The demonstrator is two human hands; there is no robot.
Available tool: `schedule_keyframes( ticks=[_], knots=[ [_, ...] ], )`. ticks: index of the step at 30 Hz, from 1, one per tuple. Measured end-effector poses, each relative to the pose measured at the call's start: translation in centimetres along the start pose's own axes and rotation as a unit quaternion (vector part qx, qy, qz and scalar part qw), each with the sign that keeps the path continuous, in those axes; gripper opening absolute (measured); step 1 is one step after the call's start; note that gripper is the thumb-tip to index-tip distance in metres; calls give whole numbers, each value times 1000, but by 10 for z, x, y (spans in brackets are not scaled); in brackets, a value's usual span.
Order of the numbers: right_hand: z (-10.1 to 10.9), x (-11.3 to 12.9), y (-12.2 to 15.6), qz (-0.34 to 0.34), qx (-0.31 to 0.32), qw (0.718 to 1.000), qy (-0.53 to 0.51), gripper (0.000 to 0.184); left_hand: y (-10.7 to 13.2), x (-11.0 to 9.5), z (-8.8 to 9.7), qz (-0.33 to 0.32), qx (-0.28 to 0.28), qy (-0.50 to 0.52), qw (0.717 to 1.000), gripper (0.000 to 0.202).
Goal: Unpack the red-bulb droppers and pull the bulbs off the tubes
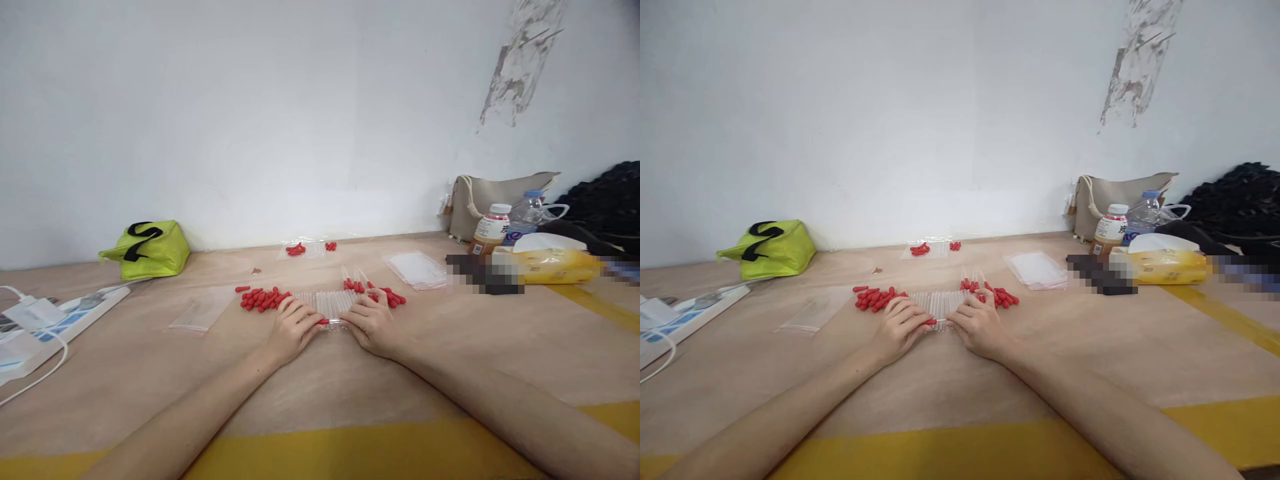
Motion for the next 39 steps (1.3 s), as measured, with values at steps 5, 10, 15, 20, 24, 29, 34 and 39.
schedule_keyframes(
  ticks=[5, 10, 15, 20, 24, 29, 34, 39],
  knots=[
    [0, 0, 6, 24, -8, 1000, -14, 17, 2, -3, 2, -24, -8, -15, 1000, 13],
    [3, 3, 7, 31, 1, 1000, -5, 18, 2, -10, 6, -48, -12, -14, 999, 15],
    [10, -4, 13, 10, -15, 1000, -14, 18, 9, 0, 10, -39, -15, -6, 999, 17],
    [16, -21, 18, -96, -48, 994, -9, 17, 13, 28, 23, 77, -28, 37, 996, 19],
    [15, -25, 7, -173, -59, 983, -7, 18, 3, 52, 35, 201, -82, 26, 976, 24],
    [1, -25, -15, -140, -1, 990, 24, 22, 2, 86, 52, 310, -94, 11, 946, 28],
    [-20, -21, -27, -126, 35, 988, 86, 21, 17, 120, 59, 447, -92, 79, 886, 33],
    [-29, -9, -31, -111, 81, 987, 88, 23, 22, 131, 59, 465, -99, 40, 879, 35]
  ],
)
Point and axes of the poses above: each hand's wrist, its own y-axis away from the middle knuckle, its own z-axis out of the back of the hand, x = y × z, the point moved 2 cm from there along -y, towards the middle knuckle, and after that the axes turned 12 degrees about z, right-handed, at the moved point
